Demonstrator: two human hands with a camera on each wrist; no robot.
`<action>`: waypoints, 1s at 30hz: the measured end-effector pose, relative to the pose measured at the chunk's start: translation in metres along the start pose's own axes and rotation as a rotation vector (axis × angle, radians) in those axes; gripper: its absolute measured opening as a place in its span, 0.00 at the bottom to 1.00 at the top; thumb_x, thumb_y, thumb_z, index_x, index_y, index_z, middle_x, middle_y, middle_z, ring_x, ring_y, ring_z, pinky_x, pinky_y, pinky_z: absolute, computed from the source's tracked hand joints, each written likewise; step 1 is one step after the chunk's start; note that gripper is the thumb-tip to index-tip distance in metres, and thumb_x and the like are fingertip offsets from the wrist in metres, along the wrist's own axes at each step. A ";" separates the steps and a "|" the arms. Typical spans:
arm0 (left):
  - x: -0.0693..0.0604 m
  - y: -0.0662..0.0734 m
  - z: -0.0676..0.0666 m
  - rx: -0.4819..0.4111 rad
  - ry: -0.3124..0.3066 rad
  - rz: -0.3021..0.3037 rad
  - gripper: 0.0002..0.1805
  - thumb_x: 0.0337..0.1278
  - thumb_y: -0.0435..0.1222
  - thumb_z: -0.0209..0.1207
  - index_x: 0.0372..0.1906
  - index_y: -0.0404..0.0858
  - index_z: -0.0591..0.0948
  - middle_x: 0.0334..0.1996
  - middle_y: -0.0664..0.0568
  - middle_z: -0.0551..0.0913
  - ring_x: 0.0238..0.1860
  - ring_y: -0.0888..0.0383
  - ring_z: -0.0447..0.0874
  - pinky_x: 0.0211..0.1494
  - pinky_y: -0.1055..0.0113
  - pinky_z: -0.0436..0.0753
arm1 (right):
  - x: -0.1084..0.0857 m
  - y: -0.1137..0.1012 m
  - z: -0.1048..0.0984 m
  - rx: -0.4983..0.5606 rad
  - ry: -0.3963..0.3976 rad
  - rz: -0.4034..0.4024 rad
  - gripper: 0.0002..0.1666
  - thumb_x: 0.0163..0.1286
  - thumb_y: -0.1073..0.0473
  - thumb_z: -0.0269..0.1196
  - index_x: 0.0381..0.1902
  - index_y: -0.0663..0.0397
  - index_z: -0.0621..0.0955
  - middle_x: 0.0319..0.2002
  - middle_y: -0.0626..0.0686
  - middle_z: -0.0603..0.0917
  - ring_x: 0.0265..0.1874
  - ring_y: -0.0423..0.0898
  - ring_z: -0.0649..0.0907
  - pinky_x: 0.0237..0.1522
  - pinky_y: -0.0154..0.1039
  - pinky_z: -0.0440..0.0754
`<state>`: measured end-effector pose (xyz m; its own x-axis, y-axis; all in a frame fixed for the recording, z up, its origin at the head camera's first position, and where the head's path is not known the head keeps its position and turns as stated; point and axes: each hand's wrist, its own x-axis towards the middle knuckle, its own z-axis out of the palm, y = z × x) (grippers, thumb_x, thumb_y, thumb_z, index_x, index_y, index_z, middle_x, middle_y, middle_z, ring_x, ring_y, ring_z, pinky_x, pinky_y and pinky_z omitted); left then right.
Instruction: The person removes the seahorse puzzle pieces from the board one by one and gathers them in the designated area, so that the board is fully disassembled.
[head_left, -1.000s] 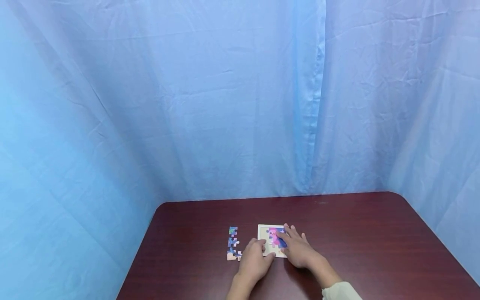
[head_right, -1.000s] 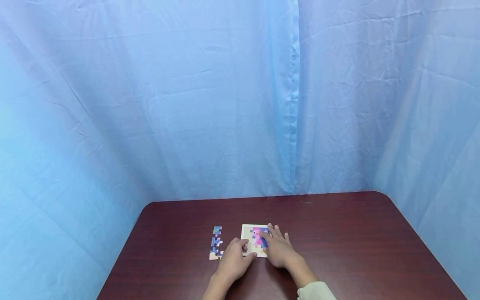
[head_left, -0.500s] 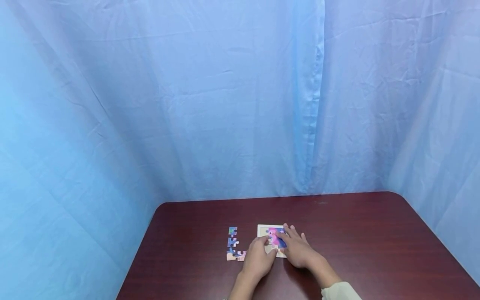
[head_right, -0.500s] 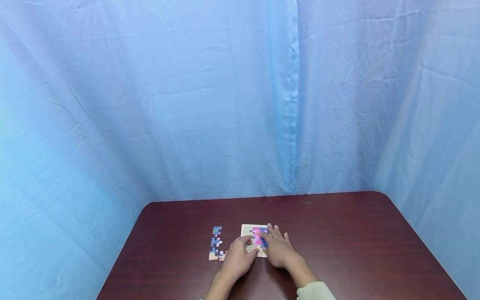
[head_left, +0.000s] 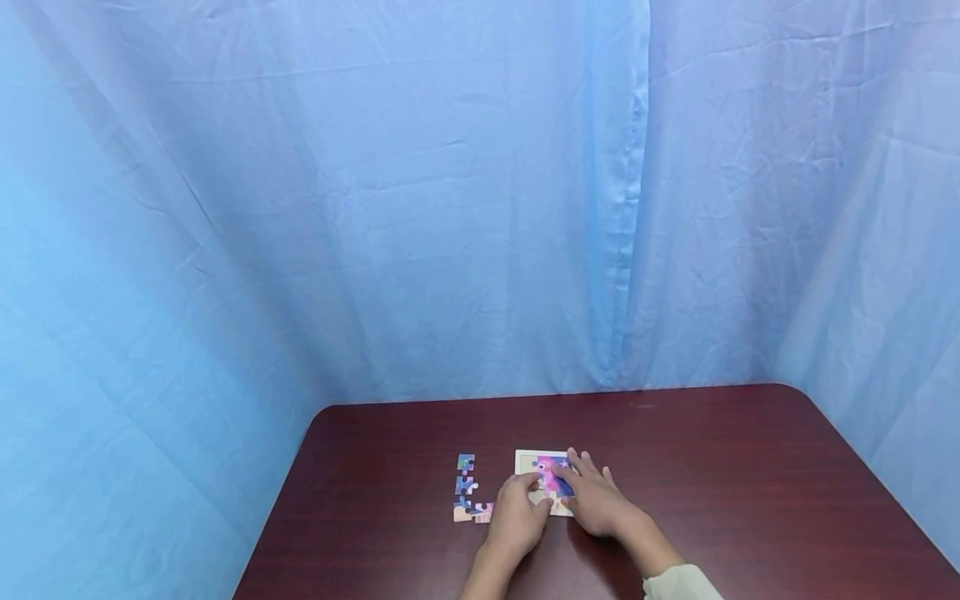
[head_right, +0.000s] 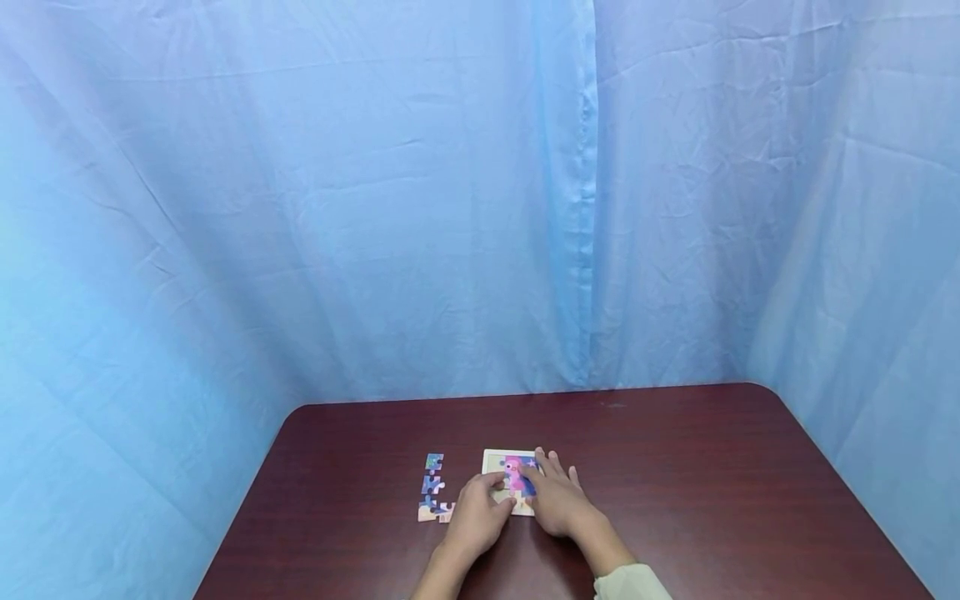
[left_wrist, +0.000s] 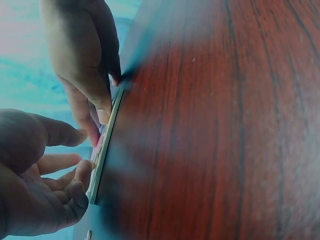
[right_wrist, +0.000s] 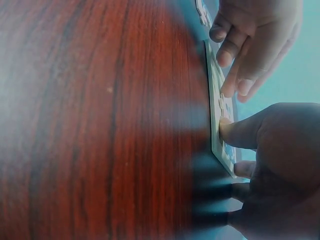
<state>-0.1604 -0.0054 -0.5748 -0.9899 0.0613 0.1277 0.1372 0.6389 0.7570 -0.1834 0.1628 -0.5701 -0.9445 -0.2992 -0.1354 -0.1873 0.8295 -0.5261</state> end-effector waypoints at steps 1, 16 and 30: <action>0.000 0.000 0.000 -0.002 0.001 -0.003 0.22 0.55 0.32 0.72 0.57 0.32 0.86 0.44 0.45 0.89 0.47 0.48 0.89 0.53 0.54 0.86 | 0.000 0.000 0.000 -0.001 0.001 0.001 0.30 0.76 0.63 0.62 0.74 0.56 0.75 0.83 0.70 0.58 0.83 0.72 0.55 0.78 0.77 0.49; 0.006 -0.001 0.002 -0.039 0.036 -0.017 0.20 0.54 0.28 0.71 0.55 0.34 0.88 0.41 0.49 0.87 0.42 0.55 0.86 0.48 0.62 0.84 | 0.000 0.001 0.000 -0.004 -0.012 0.000 0.31 0.76 0.62 0.63 0.75 0.56 0.74 0.83 0.70 0.58 0.83 0.72 0.55 0.77 0.77 0.50; 0.009 -0.001 0.005 -0.108 0.093 -0.040 0.19 0.49 0.24 0.68 0.50 0.35 0.90 0.37 0.50 0.87 0.36 0.61 0.82 0.41 0.68 0.81 | 0.000 0.001 0.001 0.011 -0.020 0.007 0.32 0.76 0.62 0.62 0.76 0.56 0.73 0.83 0.70 0.57 0.83 0.72 0.54 0.78 0.77 0.48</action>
<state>-0.1699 -0.0016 -0.5779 -0.9878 -0.0375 0.1508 0.1052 0.5532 0.8264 -0.1830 0.1632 -0.5709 -0.9402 -0.3030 -0.1558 -0.1777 0.8263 -0.5345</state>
